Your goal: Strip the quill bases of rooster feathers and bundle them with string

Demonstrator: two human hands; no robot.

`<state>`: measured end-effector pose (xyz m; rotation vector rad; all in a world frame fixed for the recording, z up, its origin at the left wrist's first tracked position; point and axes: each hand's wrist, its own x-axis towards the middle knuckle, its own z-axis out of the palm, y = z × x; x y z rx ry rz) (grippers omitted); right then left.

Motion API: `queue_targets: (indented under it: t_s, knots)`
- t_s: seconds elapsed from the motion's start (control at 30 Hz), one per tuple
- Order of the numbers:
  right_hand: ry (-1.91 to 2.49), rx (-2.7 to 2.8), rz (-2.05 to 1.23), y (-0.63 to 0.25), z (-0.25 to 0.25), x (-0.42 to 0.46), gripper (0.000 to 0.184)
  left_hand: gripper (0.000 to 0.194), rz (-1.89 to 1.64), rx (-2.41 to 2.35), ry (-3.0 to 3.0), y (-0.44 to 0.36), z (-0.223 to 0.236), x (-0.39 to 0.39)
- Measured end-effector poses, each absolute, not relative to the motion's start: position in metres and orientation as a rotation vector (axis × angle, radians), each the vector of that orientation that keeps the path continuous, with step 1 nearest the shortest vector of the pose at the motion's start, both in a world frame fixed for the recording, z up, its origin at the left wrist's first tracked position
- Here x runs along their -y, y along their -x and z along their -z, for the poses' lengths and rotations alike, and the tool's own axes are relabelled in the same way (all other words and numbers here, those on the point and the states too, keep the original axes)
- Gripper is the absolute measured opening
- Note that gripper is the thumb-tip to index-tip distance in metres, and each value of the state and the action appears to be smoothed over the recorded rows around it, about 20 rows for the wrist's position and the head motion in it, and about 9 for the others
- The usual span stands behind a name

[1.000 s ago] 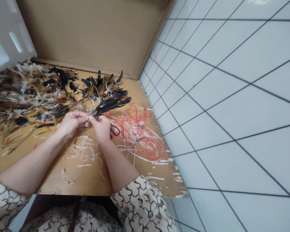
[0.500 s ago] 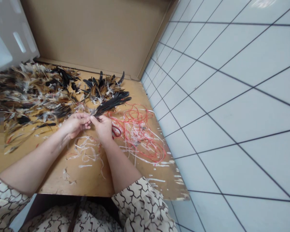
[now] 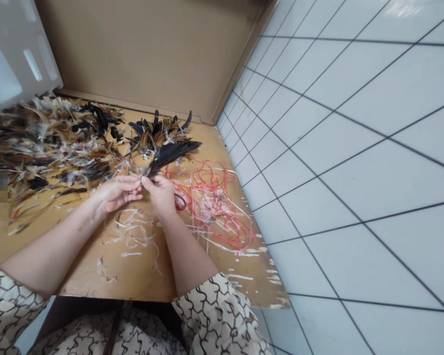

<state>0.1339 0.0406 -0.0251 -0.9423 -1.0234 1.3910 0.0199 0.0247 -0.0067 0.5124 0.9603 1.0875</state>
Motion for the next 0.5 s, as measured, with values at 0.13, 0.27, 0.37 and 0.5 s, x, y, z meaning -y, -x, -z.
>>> queue_targets:
  t_s: [0.13, 0.27, 0.37, 0.5]
  knots:
    - [0.927, 1.047, -1.402, -0.134, 0.025, -0.040, 0.014, 0.016, -1.092, -0.953, -0.542, -0.020, 0.008, -0.025]
    - [0.953, 1.113, -1.340, -0.134, 0.027, -0.040, 0.014, 0.017, -1.119, -1.003, -0.632, -0.020, 0.010, -0.025]
    - [1.023, 1.169, -1.274, -0.135, 0.031, -0.042, 0.016, 0.021, -1.214, -1.114, -0.782, -0.020, 0.010, -0.025]
    - [1.094, 1.246, -1.211, -0.137, 0.035, -0.044, 0.018, 0.015, -1.551, -1.211, -1.074, -0.022, 0.008, -0.020]
